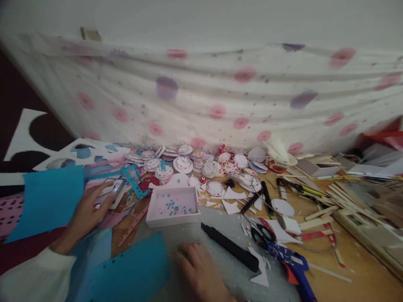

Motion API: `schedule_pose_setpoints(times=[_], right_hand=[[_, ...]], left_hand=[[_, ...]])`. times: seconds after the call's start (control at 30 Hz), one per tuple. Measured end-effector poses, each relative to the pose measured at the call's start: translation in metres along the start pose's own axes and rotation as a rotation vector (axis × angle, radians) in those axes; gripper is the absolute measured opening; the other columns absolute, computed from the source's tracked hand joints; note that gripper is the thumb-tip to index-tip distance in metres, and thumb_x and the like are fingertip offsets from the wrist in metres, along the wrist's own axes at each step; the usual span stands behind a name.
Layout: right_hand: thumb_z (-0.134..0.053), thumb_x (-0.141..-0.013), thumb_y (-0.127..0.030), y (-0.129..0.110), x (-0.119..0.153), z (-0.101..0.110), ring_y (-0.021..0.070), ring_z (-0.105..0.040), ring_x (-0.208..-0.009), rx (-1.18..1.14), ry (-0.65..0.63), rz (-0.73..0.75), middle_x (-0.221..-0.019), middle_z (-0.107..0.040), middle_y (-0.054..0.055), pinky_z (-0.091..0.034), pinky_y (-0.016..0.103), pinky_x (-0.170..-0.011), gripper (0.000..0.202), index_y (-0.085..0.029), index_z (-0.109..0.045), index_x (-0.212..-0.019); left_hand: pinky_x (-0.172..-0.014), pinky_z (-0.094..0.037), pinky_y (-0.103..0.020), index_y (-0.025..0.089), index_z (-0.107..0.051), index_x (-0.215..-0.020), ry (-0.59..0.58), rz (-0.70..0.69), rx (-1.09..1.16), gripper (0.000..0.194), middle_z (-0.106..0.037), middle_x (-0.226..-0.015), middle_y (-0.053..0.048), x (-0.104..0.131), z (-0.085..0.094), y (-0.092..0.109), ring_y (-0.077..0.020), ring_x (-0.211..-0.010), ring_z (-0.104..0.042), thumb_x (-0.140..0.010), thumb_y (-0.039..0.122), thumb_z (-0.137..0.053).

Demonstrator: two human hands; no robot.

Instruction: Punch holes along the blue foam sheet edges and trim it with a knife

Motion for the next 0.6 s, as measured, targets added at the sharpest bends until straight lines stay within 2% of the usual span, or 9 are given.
schedule_pose_setpoints(times=[0.1, 0.2, 0.33, 0.5, 0.6], right_hand=[[-0.045, -0.094, -0.012, 0.002, 0.0, -0.004, 0.0225, -0.063, -0.091, -0.049, -0.036, -0.019, -0.107, -0.066, 0.011, -0.057, 0.035, -0.077, 0.026, -0.02, -0.054, -0.117], [-0.043, -0.095, -0.012, 0.004, 0.0, -0.004, 0.0224, -0.063, -0.091, -0.093, -0.04, -0.02, -0.106, -0.066, 0.011, -0.056, 0.036, -0.078, 0.026, -0.02, -0.052, -0.119], [-0.042, -0.097, -0.015, 0.004, 0.001, -0.004, 0.0228, -0.063, -0.092, -0.119, -0.025, -0.014, -0.105, -0.065, 0.011, -0.057, 0.037, -0.078, 0.025, -0.02, -0.05, -0.12], [-0.043, -0.096, -0.015, 0.002, 0.002, -0.003, 0.0234, -0.062, -0.097, -0.156, -0.037, -0.072, -0.109, -0.064, 0.011, -0.057, 0.038, -0.081, 0.027, -0.021, -0.048, -0.122], [-0.043, -0.096, -0.015, 0.0, 0.001, -0.001, 0.0236, -0.061, -0.096, -0.182, -0.046, -0.092, -0.108, -0.064, 0.011, -0.057, 0.039, -0.081, 0.026, -0.021, -0.049, -0.121]], left_hand=[[-0.101, -0.039, -0.043, 0.017, -0.051, -0.126, -0.034, 0.0, -0.138, 0.042, -0.059, -0.127, -0.013, 0.016, 0.017, -0.029, -0.0302, -0.122, -0.05, -0.093, 0.041, -0.041], [-0.102, -0.036, -0.047, 0.017, -0.053, -0.127, -0.106, -0.01, -0.255, 0.044, -0.058, -0.13, -0.014, 0.032, 0.018, -0.048, -0.0341, -0.128, -0.045, -0.091, 0.041, -0.043], [-0.107, -0.03, -0.049, 0.021, -0.055, -0.126, -0.197, -0.038, -0.29, 0.043, -0.056, -0.134, -0.011, 0.039, 0.015, -0.053, -0.0333, -0.13, -0.043, -0.09, 0.042, -0.045], [-0.106, -0.031, -0.044, 0.019, -0.049, -0.127, -0.133, -0.009, -0.353, 0.044, -0.056, -0.131, -0.009, 0.04, 0.035, -0.053, -0.03, -0.131, -0.04, -0.092, 0.044, -0.043], [-0.104, -0.033, -0.044, 0.021, -0.045, -0.131, -0.18, 0.022, -0.381, 0.049, -0.056, -0.131, -0.009, 0.046, 0.041, -0.057, -0.0305, -0.127, -0.044, -0.09, 0.049, -0.045]])
Point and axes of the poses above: each hand's wrist, its own x-axis away from the middle knuckle, its own z-axis out of the back of the hand, y = z × x, the point moved 1 cm from there along -x, towards the middle knuckle
